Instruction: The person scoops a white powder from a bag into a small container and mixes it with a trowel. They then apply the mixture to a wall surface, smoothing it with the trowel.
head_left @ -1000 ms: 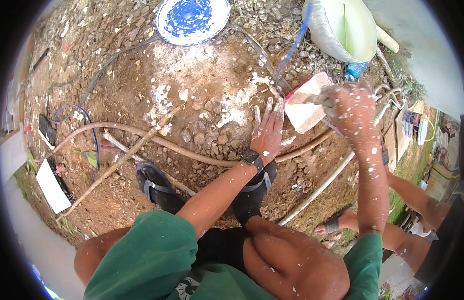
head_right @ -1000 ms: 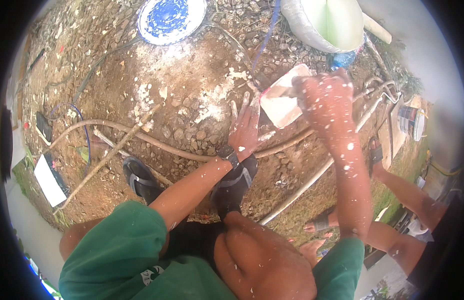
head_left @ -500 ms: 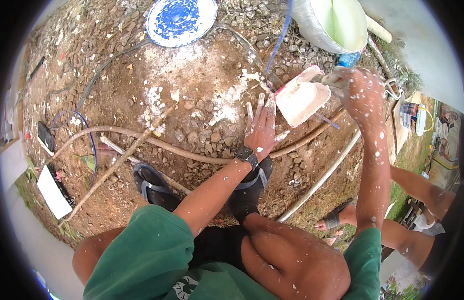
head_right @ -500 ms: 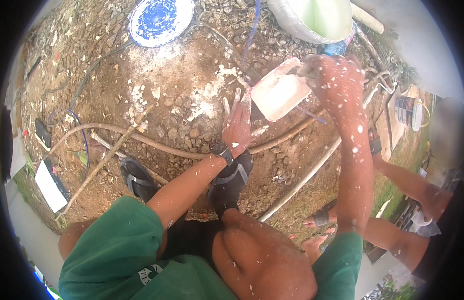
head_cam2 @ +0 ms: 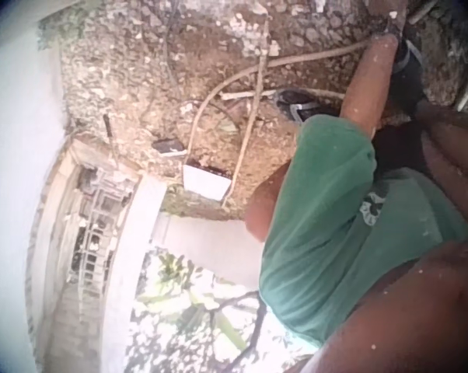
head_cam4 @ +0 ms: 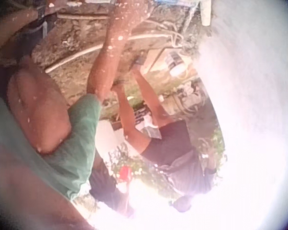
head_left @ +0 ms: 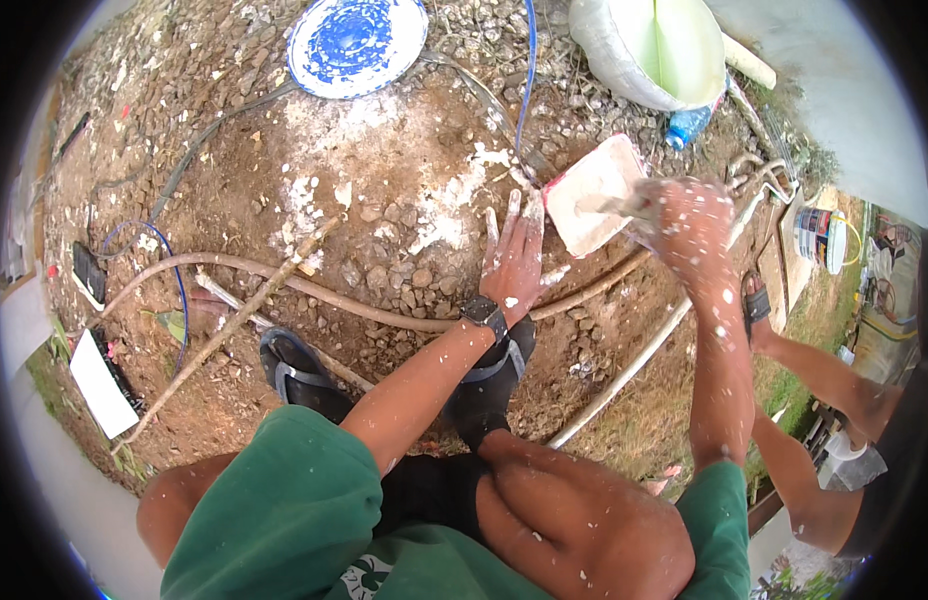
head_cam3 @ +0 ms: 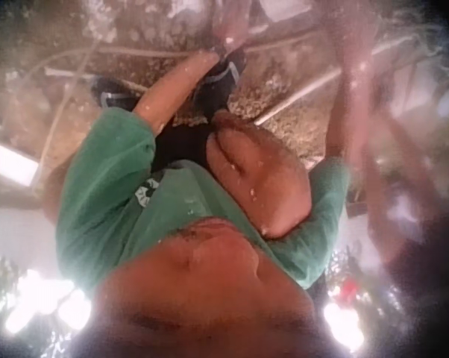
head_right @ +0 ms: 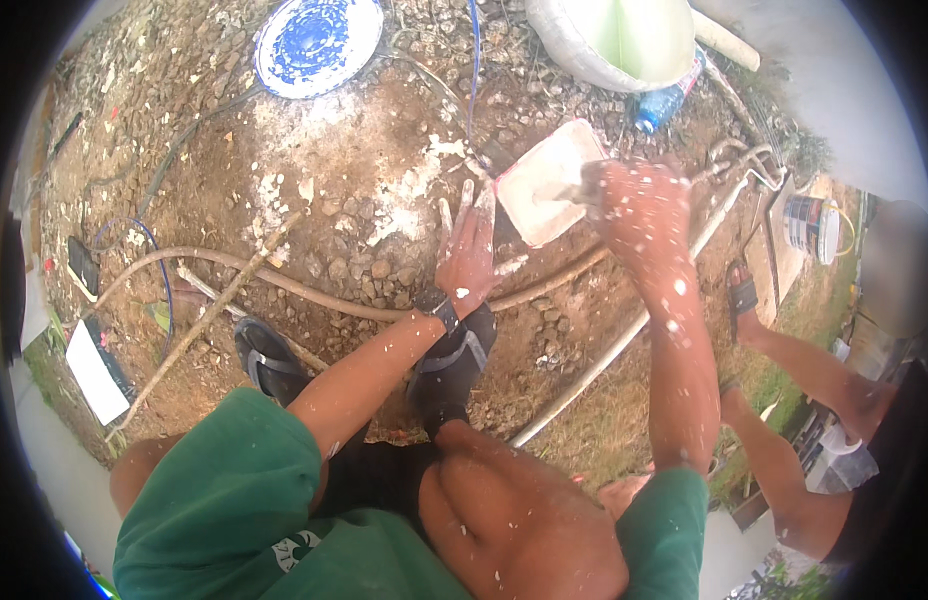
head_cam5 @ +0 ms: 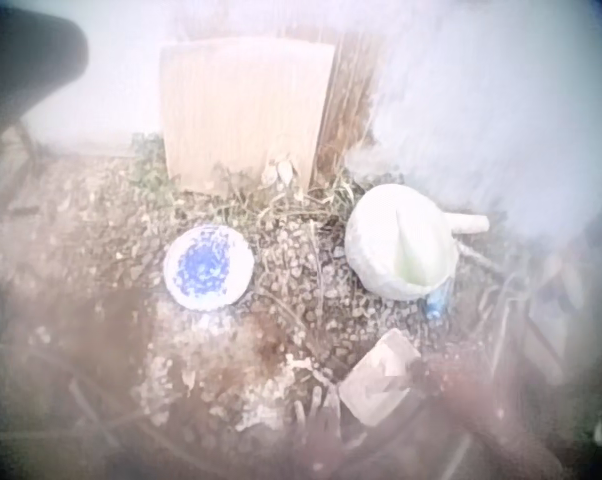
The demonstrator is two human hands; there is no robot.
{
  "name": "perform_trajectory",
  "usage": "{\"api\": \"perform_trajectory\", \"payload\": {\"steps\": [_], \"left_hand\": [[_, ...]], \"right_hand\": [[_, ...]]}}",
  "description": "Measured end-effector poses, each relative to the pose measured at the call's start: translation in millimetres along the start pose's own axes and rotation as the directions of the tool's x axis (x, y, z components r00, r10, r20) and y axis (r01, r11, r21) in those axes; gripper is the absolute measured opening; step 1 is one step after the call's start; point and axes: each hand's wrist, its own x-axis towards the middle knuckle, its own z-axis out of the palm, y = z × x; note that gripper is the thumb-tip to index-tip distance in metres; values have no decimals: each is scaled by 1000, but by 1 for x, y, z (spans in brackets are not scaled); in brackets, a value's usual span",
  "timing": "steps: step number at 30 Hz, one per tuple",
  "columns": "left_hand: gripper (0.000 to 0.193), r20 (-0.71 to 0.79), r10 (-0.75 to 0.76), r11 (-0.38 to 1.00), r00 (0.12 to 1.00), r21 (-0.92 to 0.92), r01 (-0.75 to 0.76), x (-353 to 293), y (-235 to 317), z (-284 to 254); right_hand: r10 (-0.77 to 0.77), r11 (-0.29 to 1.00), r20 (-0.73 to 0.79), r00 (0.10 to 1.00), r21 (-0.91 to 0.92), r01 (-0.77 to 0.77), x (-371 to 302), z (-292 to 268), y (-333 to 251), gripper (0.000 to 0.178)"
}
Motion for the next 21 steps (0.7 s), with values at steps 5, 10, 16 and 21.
{"api": "perform_trajectory", "payload": {"steps": [5,10,16,21], "left_hand": [[92,39,-4,998,999,69,2,2,-2,1],[96,34,11,987,999,158,-16,2,-4,4],[95,25,-3,997,1000,78,1,0,-4,4],[94,6,52,998,999,21,-52,1,-8,8]], "right_hand": [[72,997,-121,990,49,-66,-2,1,7,11],[120,991,2,993,56,-120,4,-4,15,17],[41,993,15,999,109,-43,6,1,0,17],[67,997,22,998,-25,-66,3,-4,-7,19]]}}
